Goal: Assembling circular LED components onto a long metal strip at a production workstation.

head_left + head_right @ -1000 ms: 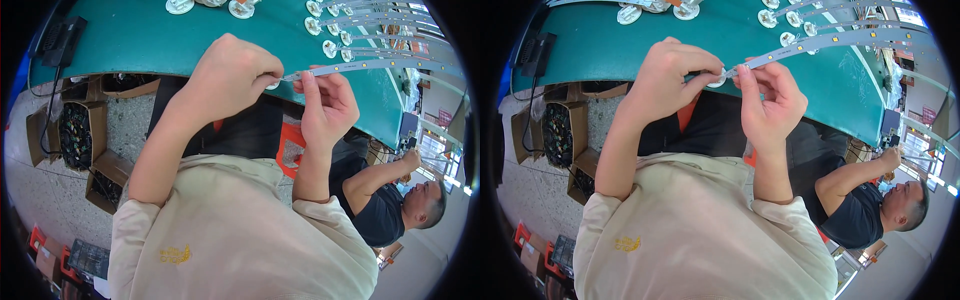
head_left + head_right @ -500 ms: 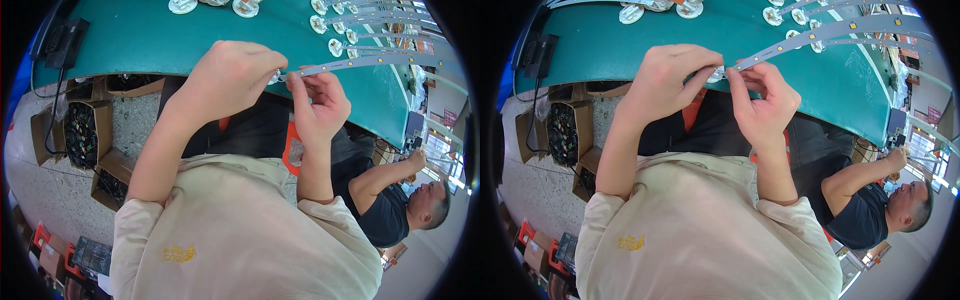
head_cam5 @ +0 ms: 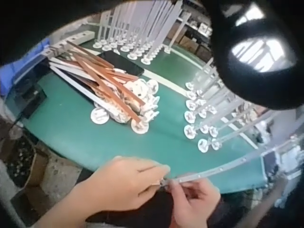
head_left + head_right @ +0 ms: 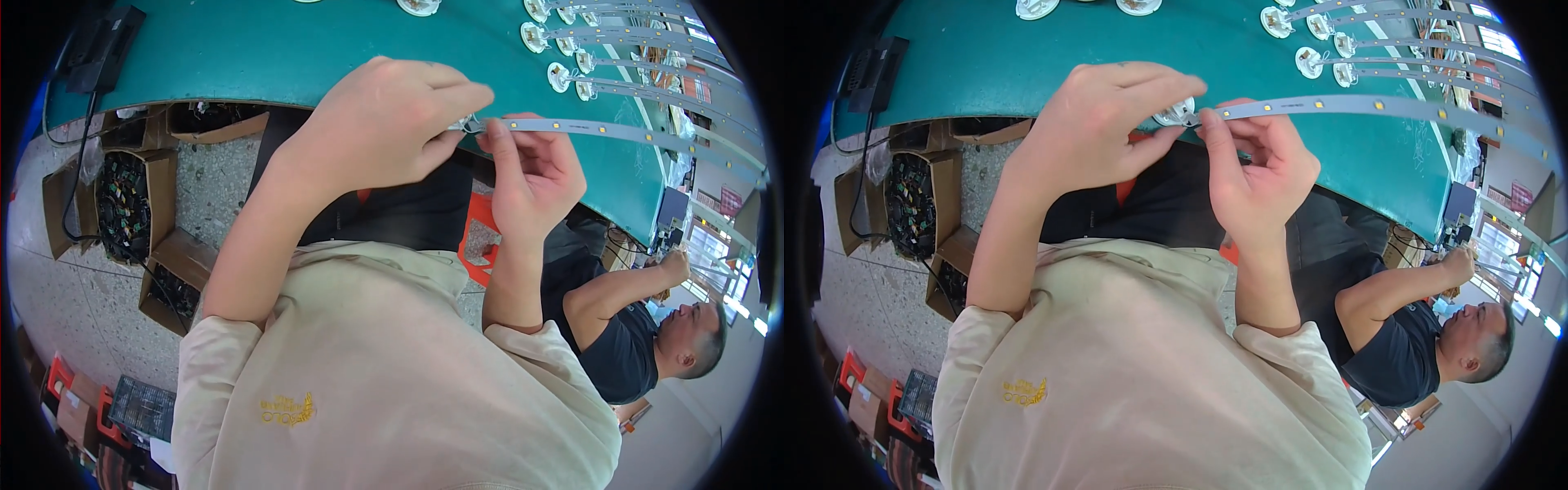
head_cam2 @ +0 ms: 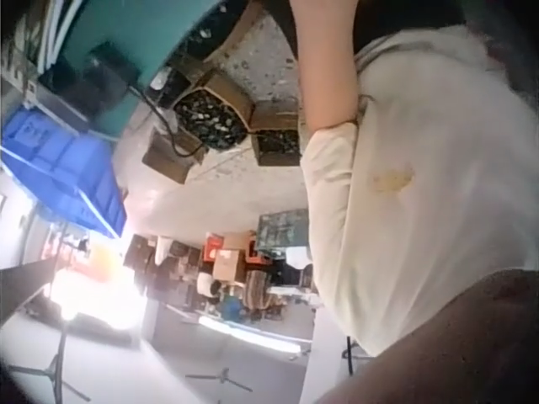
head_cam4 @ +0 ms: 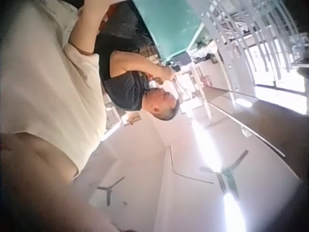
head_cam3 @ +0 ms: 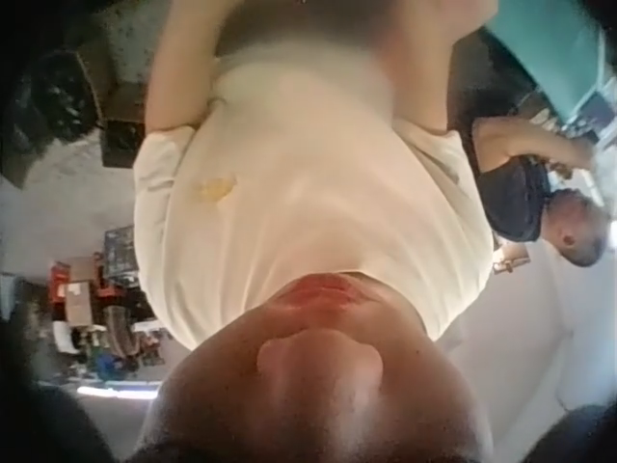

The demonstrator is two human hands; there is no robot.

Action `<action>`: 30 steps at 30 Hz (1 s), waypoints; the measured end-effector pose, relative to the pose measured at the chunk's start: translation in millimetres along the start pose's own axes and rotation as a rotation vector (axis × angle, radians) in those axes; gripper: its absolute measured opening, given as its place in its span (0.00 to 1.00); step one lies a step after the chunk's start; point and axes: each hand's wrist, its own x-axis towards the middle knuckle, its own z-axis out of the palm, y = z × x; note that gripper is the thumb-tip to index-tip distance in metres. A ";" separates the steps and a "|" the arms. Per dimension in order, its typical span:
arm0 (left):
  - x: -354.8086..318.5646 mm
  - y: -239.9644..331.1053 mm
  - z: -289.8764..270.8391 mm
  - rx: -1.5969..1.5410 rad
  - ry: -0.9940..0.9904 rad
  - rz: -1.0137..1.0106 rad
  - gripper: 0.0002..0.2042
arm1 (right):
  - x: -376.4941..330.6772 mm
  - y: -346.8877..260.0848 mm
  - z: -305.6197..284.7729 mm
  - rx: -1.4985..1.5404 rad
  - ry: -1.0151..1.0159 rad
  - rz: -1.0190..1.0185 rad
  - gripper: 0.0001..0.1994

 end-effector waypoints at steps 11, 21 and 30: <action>7.8 -5.7 9.2 -0.080 0.161 -0.047 0.30 | 7.6 8.2 7.0 -0.087 0.033 -0.121 0.10; 7.3 -6.4 8.9 -0.110 0.139 -0.074 0.29 | 3.2 9.4 9.3 -0.113 0.026 -0.119 0.08; 8.1 -5.7 7.3 -0.104 0.134 -0.075 0.29 | 0.3 12.9 11.4 -0.080 0.055 -0.159 0.07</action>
